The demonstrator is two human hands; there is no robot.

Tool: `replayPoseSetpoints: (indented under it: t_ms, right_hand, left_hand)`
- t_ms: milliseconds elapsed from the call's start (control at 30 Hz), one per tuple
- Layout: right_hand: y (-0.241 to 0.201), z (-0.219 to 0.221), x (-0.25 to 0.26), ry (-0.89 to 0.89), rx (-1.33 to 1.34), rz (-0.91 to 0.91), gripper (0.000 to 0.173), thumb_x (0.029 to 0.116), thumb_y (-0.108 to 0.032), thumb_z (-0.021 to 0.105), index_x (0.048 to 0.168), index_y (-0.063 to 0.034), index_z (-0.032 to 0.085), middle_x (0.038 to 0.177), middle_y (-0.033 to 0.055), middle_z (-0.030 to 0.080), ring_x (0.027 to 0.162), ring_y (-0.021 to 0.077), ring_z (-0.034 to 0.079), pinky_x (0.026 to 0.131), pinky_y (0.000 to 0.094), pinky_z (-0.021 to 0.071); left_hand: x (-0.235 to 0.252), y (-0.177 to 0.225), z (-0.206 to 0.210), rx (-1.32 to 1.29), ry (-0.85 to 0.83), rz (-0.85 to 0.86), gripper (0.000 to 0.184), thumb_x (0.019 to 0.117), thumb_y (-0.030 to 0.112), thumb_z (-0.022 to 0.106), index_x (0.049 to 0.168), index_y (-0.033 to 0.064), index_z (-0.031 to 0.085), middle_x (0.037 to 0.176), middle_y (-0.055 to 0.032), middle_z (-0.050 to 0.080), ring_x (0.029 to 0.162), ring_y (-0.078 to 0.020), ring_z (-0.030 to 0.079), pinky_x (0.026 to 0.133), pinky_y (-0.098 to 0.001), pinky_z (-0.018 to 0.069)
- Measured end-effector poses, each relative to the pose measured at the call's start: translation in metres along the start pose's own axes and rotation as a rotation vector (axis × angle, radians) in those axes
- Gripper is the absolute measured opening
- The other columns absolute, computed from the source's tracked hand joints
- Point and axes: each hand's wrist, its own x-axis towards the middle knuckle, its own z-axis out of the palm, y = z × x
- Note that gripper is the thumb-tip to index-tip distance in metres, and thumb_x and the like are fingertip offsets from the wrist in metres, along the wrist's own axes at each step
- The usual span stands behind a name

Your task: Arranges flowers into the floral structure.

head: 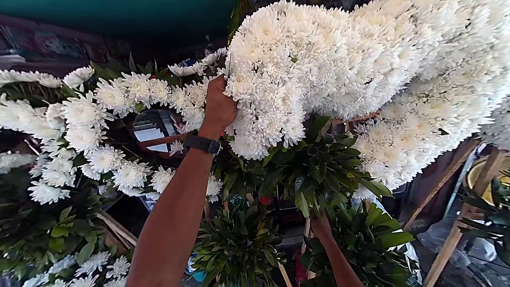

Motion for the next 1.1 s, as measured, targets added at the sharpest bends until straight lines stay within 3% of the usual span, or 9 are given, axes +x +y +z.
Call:
replayPoseSetpoints:
  t_ms: [167,267,467,667,833,1000,1100]
  right_hand:
    - [0.001,0.000,0.000,0.011,0.001,-0.003,0.061,0.1093,-0.033,0.048,0.156,0.0012,0.029,0.128,0.0288,0.063,0.119,0.0413,0.063,0.104,0.0572,0.0483]
    - [0.002,-0.001,0.001,0.005,-0.041,-0.013,0.058,0.1091,-0.028,0.048,0.155,0.0018,0.030,0.131,0.0285,0.062,0.123,0.0409,0.062,0.107,0.0562,0.0469]
    - [0.002,0.000,0.001,0.005,-0.008,0.007,0.059,0.1094,-0.036,0.047,0.154,-0.0002,0.032,0.125,0.0275,0.064,0.117,0.0398,0.064,0.102,0.0567,0.0493]
    - [0.001,0.001,-0.002,0.019,-0.031,-0.013,0.057,0.1094,-0.029,0.048,0.154,0.0022,0.031,0.128,0.0286,0.063,0.120,0.0415,0.063,0.104,0.0566,0.0479]
    - [-0.001,0.001,-0.003,0.022,-0.055,0.004,0.056,0.1102,-0.033,0.045,0.152,0.0016,0.033,0.125,0.0288,0.064,0.117,0.0419,0.064,0.102,0.0570,0.0492]
    - [0.001,-0.004,-0.003,-0.011,-0.105,0.009,0.056,0.1092,-0.029,0.049,0.153,0.0023,0.033,0.128,0.0280,0.063,0.121,0.0413,0.062,0.105,0.0558,0.0472]
    - [0.001,-0.001,-0.002,0.004,-0.104,-0.001,0.054,0.1101,-0.032,0.046,0.150,0.0039,0.036,0.125,0.0288,0.064,0.119,0.0414,0.063,0.104,0.0562,0.0478]
  left_hand:
    - [-0.003,0.007,-0.003,-0.135,0.189,0.126,0.020,0.0901,-0.005,0.064,0.102,0.0103,0.060,0.090,0.0063,0.070,0.084,-0.0048,0.069,0.079,-0.0268,0.0601]
    - [0.000,0.008,0.004,-0.086,0.130,0.076,0.019,0.0895,-0.006,0.064,0.102,0.0083,0.061,0.091,0.0059,0.070,0.087,-0.0037,0.069,0.082,-0.0262,0.0598]
    - [-0.003,0.017,0.000,-0.064,0.162,0.087,0.022,0.0875,-0.007,0.065,0.100,0.0110,0.060,0.089,0.0078,0.070,0.085,-0.0030,0.069,0.079,-0.0253,0.0599]
    - [-0.001,-0.004,0.017,0.071,0.102,-0.005,0.010,0.0920,0.001,0.062,0.101,0.0042,0.064,0.090,0.0013,0.070,0.087,-0.0030,0.068,0.083,-0.0260,0.0582]
    - [0.001,0.007,0.006,0.058,-0.079,-0.131,0.029,0.0954,-0.003,0.059,0.124,0.0001,0.056,0.108,-0.0009,0.067,0.100,-0.0014,0.066,0.092,-0.0223,0.0558]
    - [-0.004,0.023,-0.010,0.010,-0.107,-0.076,0.022,0.0938,-0.004,0.060,0.111,0.0091,0.058,0.097,0.0073,0.067,0.092,0.0002,0.067,0.084,-0.0211,0.0582]
    - [-0.002,0.017,-0.014,0.009,-0.150,-0.061,0.019,0.0944,-0.004,0.060,0.109,0.0078,0.060,0.096,0.0056,0.069,0.092,-0.0016,0.068,0.085,-0.0228,0.0586]
